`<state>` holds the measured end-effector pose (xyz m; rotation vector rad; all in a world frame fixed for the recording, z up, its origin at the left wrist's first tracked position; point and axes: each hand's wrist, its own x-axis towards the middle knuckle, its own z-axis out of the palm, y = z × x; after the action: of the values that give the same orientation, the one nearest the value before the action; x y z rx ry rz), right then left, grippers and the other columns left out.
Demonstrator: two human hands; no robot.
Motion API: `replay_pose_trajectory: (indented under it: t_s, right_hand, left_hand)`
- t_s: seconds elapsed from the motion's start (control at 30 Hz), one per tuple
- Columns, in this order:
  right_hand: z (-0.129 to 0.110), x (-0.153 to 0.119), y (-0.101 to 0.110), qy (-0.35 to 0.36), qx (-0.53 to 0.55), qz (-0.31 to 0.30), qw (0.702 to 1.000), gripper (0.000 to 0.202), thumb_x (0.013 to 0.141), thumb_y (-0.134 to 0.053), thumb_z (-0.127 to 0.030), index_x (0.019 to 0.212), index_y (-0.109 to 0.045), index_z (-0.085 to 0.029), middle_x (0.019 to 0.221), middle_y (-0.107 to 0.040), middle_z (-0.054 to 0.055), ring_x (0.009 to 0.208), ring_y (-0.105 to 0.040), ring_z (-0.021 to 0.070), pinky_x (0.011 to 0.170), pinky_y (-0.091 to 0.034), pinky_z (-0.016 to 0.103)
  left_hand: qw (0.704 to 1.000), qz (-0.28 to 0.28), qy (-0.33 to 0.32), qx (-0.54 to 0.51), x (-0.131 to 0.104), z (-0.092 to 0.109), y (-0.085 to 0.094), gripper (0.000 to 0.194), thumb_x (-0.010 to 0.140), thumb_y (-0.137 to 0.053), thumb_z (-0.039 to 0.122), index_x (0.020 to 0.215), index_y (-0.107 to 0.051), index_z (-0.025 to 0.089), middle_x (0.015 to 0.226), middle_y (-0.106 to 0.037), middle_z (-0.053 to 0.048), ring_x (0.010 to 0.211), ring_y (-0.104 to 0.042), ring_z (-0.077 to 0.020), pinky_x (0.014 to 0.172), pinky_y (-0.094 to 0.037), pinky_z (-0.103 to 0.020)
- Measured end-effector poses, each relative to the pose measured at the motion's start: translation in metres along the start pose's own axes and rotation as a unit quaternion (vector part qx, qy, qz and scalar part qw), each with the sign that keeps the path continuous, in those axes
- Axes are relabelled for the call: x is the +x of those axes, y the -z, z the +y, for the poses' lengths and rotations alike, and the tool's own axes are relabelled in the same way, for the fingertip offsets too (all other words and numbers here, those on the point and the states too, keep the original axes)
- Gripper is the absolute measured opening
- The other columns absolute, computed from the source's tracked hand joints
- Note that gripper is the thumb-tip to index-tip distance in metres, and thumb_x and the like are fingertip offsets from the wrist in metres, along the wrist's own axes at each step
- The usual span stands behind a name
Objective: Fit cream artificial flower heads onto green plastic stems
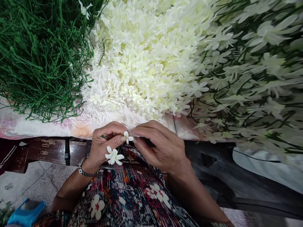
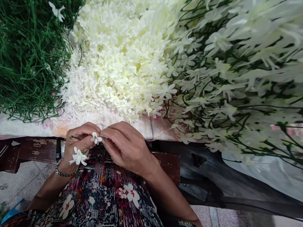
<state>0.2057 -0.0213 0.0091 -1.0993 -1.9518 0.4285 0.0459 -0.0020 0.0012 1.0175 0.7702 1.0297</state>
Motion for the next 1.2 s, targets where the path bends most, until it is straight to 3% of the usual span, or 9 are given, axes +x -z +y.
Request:
replay_pose_trajectory:
  t_s: [0.27,0.73,0.83,1.03,1.1,1.2]
  right_hand:
    - [0.001,-0.001,0.000,-0.009,0.019,-0.008,1.000,0.026,0.068,-0.057,-0.006,0.093,-0.056,-0.013,0.082,-0.060,0.005,0.075,-0.054,0.0112,0.067,-0.048,0.025]
    - [0.008,-0.007,0.000,0.016,0.009,-0.019,1.000,0.023,0.069,-0.057,-0.005,0.090,-0.056,-0.013,0.080,-0.060,0.005,0.075,-0.055,0.0111,0.065,-0.048,0.024]
    - [0.009,-0.007,-0.002,0.005,0.020,-0.002,1.000,0.023,0.067,-0.058,-0.004,0.088,-0.057,-0.014,0.078,-0.060,0.005,0.072,-0.055,0.0113,0.063,-0.048,0.025]
    - [-0.001,-0.004,0.001,-0.036,0.040,0.138,0.989,0.025,0.065,-0.059,-0.002,0.085,-0.059,-0.017,0.068,-0.059,0.001,0.063,-0.055,0.0107,0.054,-0.046,0.024]
    - [-0.007,-0.002,0.003,-0.026,0.052,0.137,0.989,0.025,0.065,-0.059,-0.003,0.086,-0.059,-0.017,0.069,-0.059,0.002,0.064,-0.055,0.0111,0.054,-0.046,0.025]
    - [-0.013,0.000,0.003,-0.004,0.035,0.085,0.996,0.026,0.065,-0.060,-0.005,0.087,-0.057,-0.017,0.073,-0.059,0.002,0.065,-0.055,0.0112,0.056,-0.048,0.026]
  left_hand:
    - [0.997,0.002,-0.047,0.063,-0.001,-0.001,-0.001,0.010,0.070,-0.063,0.012,0.076,-0.068,0.018,0.076,-0.061,-0.003,0.073,-0.056,-0.0115,0.067,-0.045,-0.024]
    - [0.991,-0.018,-0.055,0.123,-0.001,0.003,-0.003,0.010,0.070,-0.062,0.009,0.073,-0.067,0.017,0.073,-0.062,-0.003,0.072,-0.056,-0.0120,0.069,-0.046,-0.027]
    - [0.994,-0.022,-0.033,0.106,-0.001,0.003,-0.003,0.009,0.071,-0.061,0.011,0.074,-0.067,0.017,0.075,-0.062,-0.003,0.072,-0.056,-0.0121,0.069,-0.046,-0.027]
    - [0.999,-0.030,0.007,0.016,0.000,0.000,0.001,0.008,0.071,-0.063,0.020,0.077,-0.067,0.017,0.079,-0.060,-0.004,0.073,-0.057,-0.0129,0.066,-0.046,-0.026]
    - [1.000,-0.019,0.004,-0.005,0.000,-0.001,0.000,0.008,0.071,-0.063,0.021,0.077,-0.067,0.017,0.078,-0.060,-0.004,0.071,-0.056,-0.0117,0.063,-0.045,-0.024]
    - [1.000,0.005,-0.015,-0.020,0.000,-0.004,-0.001,0.008,0.071,-0.064,0.022,0.077,-0.067,0.018,0.075,-0.059,-0.003,0.068,-0.055,-0.0100,0.060,-0.044,-0.022]
